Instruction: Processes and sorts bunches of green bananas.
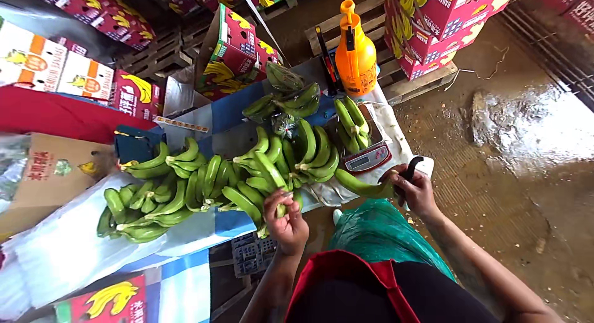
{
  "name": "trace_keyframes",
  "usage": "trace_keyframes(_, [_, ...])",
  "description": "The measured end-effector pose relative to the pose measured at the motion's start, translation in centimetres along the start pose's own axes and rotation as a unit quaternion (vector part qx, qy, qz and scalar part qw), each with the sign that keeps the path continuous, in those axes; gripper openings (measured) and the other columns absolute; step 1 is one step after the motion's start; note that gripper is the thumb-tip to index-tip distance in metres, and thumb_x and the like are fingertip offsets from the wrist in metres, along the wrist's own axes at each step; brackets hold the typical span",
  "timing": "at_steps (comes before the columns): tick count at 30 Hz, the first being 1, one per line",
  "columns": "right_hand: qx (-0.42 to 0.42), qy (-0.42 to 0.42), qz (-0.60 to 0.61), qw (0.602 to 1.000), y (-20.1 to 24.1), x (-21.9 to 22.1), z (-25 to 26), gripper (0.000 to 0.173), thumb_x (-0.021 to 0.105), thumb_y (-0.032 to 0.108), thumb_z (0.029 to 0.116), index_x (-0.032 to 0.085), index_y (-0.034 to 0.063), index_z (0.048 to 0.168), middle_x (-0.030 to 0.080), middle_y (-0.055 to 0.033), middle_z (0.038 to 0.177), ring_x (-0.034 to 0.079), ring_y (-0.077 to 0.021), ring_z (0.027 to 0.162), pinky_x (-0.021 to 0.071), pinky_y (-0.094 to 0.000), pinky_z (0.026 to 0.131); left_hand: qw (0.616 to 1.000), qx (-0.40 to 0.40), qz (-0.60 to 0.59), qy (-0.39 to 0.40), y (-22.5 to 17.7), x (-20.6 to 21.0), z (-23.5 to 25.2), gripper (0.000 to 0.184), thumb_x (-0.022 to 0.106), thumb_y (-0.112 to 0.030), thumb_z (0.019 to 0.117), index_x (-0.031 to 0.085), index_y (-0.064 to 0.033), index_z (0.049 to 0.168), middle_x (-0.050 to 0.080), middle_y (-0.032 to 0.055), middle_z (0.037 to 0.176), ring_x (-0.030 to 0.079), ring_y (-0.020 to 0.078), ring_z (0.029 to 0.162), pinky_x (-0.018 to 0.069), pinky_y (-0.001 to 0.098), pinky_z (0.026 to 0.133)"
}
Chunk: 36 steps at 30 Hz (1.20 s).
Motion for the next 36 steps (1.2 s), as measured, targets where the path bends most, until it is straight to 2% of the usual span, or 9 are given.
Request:
trace_keyframes(3, [-0.095, 0.025, 0.005, 0.995, 1.0, 2.3, 1.6, 0.013, 0.063, 0.012, 0.0998, 0.07, 0.0131, 0.11, 0.074, 0.0056, 0.098, 0.058, 0.0033, 0.059, 0.0512, -0.015, 0.051, 0.997, 0.004, 0.076, -0.019, 0.3, 0.7, 1.6, 0.028, 0.043, -0.03, 0.1104, 0.063, -0.0108, 0.115, 0.063, -0.0024, 0.113, 0.057, 0.0038, 0.117, 0.0449, 0.0255, 0.104])
trace_keyframes(7, [-0.152, 0.019, -0.004, 0.988, 3.3, 3.7, 3.6, 0.013, 0.062, 0.014, 0.1006, 0.068, 0.0092, 0.111, 0.073, 0.0018, 0.103, 0.06, 0.0006, 0.063, 0.0513, -0.0169, 0.052, 0.966, -0.005, 0.24, 0.096, 4.2, 0.4, 3.4, 0.028, 0.048, -0.019, 0.1066, 0.071, -0.0028, 0.112, 0.069, 0.0197, 0.1, 0.064, 0.0347, 0.105, 0.0439, 0.0514, 0.101])
trace_keyframes(14, [-0.163, -0.08, -0.027, 0.983, 5.3, -0.3, 1.9, 0.013, 0.062, 0.019, 0.1019, 0.071, 0.0174, 0.111, 0.075, 0.0028, 0.103, 0.063, -0.0013, 0.063, 0.0527, -0.0164, 0.051, 0.871, -0.093, 0.332, 0.35, 11.9, 1.0, 3.0, 0.03, 0.063, -0.007, 0.0983, 0.07, -0.0101, 0.127, 0.07, 0.0239, 0.111, 0.064, 0.0443, 0.112, 0.0359, 0.0636, 0.112])
trace_keyframes(17, [-0.188, -0.122, -0.066, 0.972, 6.4, -2.0, 1.6, 0.015, 0.058, 0.012, 0.1029, 0.066, 0.01, 0.115, 0.075, 0.0023, 0.104, 0.064, -0.0012, 0.065, 0.0522, -0.017, 0.053, 0.891, -0.135, 0.274, 0.336, 9.1, 2.3, 3.3, 0.053, 0.068, -0.009, 0.0927, 0.057, -0.006, 0.144, 0.053, 0.0311, 0.139, 0.045, 0.0526, 0.135, 0.0205, 0.0722, 0.117])
trace_keyframes(21, [-0.189, -0.182, -0.132, 0.956, 5.2, -2.9, 2.2, 0.014, 0.058, 0.007, 0.1012, 0.063, 0.0025, 0.114, 0.074, 0.0032, 0.097, 0.059, 0.0019, 0.06, 0.0489, -0.0151, 0.051, 0.941, -0.122, 0.065, 0.309, 3.9, 8.4, 3.1, 0.072, 0.078, -0.021, 0.0881, 0.047, 0.0073, 0.146, 0.047, 0.0287, 0.15, 0.044, 0.0428, 0.141, 0.039, 0.0569, 0.115])
trace_keyframes(25, [-0.128, -0.218, -0.157, 0.955, 3.6, -2.4, 3.6, 0.014, 0.06, 0.007, 0.1, 0.063, 0.0008, 0.112, 0.071, 0.0042, 0.087, 0.056, 0.0018, 0.055, 0.048, -0.0166, 0.048, 0.927, -0.19, -0.026, 0.323, 5.6, 16.9, 1.3, 0.107, 0.088, -0.028, 0.0799, 0.024, 0.0062, 0.159, 0.023, 0.0254, 0.166, 0.022, 0.0364, 0.155, 0.0204, 0.0478, 0.128])
trace_keyframes(30, [-0.182, -0.162, -0.271, 0.931, 0.3, -2.0, 6.1, 0.022, 0.065, 0.006, 0.096, 0.065, -0.008, 0.112, 0.068, -0.0092, 0.09, 0.06, -0.0066, 0.063, 0.0538, -0.0246, 0.056, 0.918, -0.273, -0.121, 0.26, 7.5, 17.9, 3.4, 0.066, 0.085, -0.01, 0.0821, 0.055, 0.0073, 0.138, 0.06, 0.0229, 0.139, 0.057, 0.0278, 0.132, 0.0453, 0.0458, 0.114])
trace_keyframes(33, [-0.257, -0.089, -0.363, 0.891, -3.1, -0.9, 8.5, 0.016, 0.068, 0.002, 0.0914, 0.071, -0.0049, 0.105, 0.072, -0.0183, 0.105, 0.072, -0.0239, 0.089, 0.0606, -0.0401, 0.079, 0.934, -0.239, -0.142, 0.222, 8.0, 15.5, 3.3, 0.066, 0.084, -0.004, 0.0803, 0.054, 0.0072, 0.137, 0.058, 0.0207, 0.14, 0.057, 0.025, 0.131, 0.0477, 0.0415, 0.112])
trace_keyframes(36, [-0.274, -0.024, -0.427, 0.861, -6.5, 0.0, 10.2, 0.013, 0.073, 0.002, 0.0867, 0.076, 0.0003, 0.1, 0.075, -0.0165, 0.106, 0.074, -0.0309, 0.097, 0.061, -0.0476, 0.085, 0.969, -0.13, -0.136, 0.163, 8.0, 13.9, 2.5, 0.06, 0.084, -0.007, 0.0797, 0.058, 0.0058, 0.132, 0.053, 0.018, 0.149, 0.049, 0.0252, 0.14, 0.0454, 0.0409, 0.115])
Point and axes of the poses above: each hand's wrist, its own z-axis towards the middle knuckle, its own x-axis out of the palm, y = z × x, the point moved 1 cm from there along z, towards the middle knuckle
